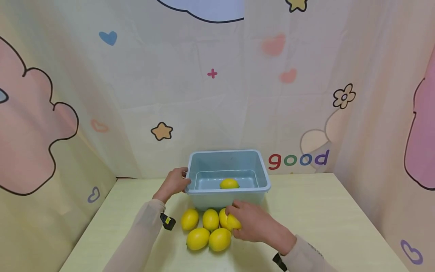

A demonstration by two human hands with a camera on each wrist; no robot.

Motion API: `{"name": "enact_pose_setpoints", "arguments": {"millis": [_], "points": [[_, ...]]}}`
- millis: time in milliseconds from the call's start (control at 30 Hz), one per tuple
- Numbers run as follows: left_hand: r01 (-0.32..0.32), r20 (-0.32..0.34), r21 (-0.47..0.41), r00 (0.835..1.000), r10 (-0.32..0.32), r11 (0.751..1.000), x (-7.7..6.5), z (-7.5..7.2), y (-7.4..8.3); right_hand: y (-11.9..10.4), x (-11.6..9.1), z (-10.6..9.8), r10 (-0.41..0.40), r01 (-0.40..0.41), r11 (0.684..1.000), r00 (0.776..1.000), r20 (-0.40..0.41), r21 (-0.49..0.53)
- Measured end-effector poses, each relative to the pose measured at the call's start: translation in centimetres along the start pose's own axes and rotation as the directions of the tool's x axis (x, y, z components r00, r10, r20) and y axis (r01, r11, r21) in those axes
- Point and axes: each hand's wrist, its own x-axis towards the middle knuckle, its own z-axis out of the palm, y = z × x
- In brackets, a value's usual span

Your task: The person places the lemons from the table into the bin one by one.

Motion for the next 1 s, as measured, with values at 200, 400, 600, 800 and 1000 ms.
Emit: {"name": "enact_pose_setpoints", "arguments": {"millis": [200,400,600,800,1000], "points": [[0.006,0.003,0.003,1.000,-0.006,1.000,-0.1,0.0,-0.1,0.0,0.4,-1.3,0.005,-0.005,1.000,0.999,-0.038,0.004],[0.012,0.009,-0.001,1.000,-0.012,1.000,0.2,0.1,-0.4,0.4,0.8,-2.5,0.004,-0.007,1.000,0.997,-0.083,-0.031],[-0.002,0.003,0.000,1.000,0.002,1.000,0.4,0.0,-0.3,0.9,1.4,-3.7,0.025,-0.028,0.999,0.994,-0.109,-0.031],[-0.004,0.011,0.007,1.000,0.004,1.000,0.3,0.0,-0.2,1.3,1.6,-4.3,0.042,-0.044,0.999,0.992,-0.123,-0.016],[0.001,0.012,-0.006,1.000,0.000,1.000,0.3,-0.1,-0.2,1.8,2.0,-5.4,0.050,-0.055,0.998,0.987,-0.151,-0.026]]}}
